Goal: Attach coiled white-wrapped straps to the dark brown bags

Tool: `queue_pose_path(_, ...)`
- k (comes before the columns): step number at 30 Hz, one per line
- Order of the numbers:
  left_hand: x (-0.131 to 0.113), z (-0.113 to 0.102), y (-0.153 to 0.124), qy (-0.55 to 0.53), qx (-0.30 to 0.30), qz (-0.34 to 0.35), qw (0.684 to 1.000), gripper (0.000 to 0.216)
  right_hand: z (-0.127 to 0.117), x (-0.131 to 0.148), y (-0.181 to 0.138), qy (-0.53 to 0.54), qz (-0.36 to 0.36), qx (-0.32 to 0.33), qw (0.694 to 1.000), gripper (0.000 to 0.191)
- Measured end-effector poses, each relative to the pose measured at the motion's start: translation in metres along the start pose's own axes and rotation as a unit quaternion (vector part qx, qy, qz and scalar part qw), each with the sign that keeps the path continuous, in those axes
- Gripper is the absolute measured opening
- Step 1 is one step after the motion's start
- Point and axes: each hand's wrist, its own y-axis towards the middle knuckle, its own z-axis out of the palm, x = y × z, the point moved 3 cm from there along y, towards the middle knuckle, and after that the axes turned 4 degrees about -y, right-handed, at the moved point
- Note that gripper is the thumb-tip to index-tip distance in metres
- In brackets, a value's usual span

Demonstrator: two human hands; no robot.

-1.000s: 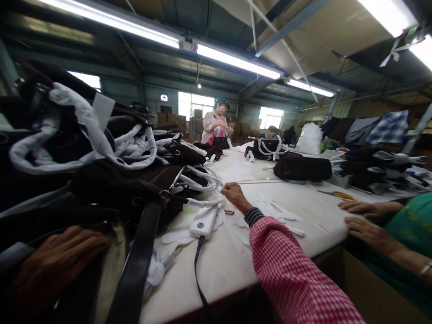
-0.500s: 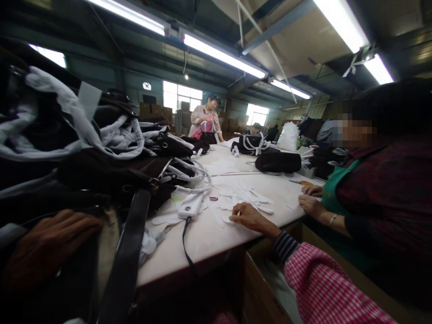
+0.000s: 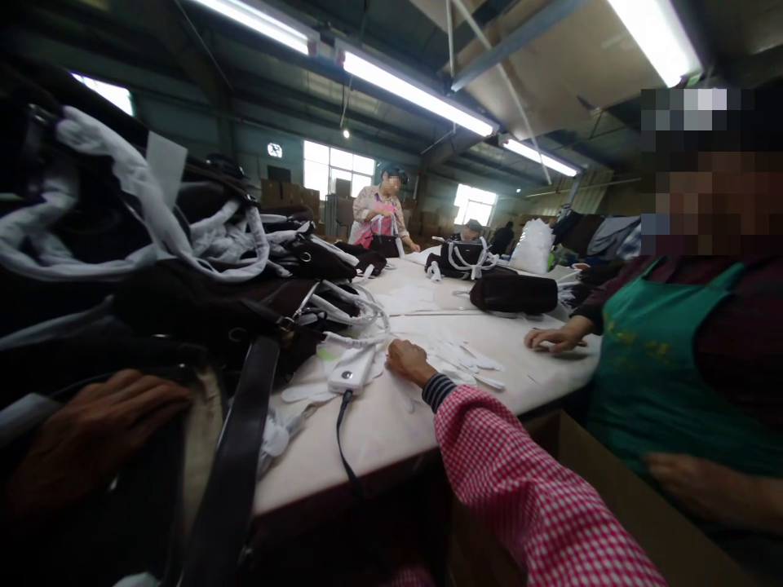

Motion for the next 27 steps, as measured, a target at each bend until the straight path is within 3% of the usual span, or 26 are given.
queue_pose_path(3,0.002,-0.001,0.001,-0.004,-0.005,0.0,1.0,0.039,0.005,-0.004,0.005,0.04,0.007,0.001,0.999,0.01)
queue_pose_path(7,0.0,-0.004,0.002,-0.009,0.023,-0.024,0.999,0.035,-0.006,-0.008,-0.001,0.142,-0.008,-0.006,0.99,0.012)
queue_pose_path(11,-0.004,-0.008,0.004,-0.015,0.045,-0.054,0.997,0.03,-0.023,0.012,-0.026,0.274,-0.027,-0.026,0.961,0.023)
queue_pose_path(15,-0.006,-0.009,0.005,-0.015,0.043,-0.054,0.998,0.03,-0.024,0.063,-0.066,0.402,-0.152,0.093,0.898,0.018)
queue_pose_path(18,-0.004,-0.008,0.004,-0.016,0.034,-0.048,0.998,0.027,-0.015,0.103,-0.091,0.397,-0.232,0.164,0.873,0.011)
queue_pose_path(22,-0.002,-0.006,0.003,-0.023,0.033,-0.05,0.998,0.024,-0.004,0.137,-0.096,0.364,-0.293,0.12,0.876,0.005)
queue_pose_path(27,-0.003,-0.007,0.004,-0.033,0.033,-0.059,0.997,0.023,0.003,0.157,-0.093,0.152,-0.392,0.143,0.896,0.017)
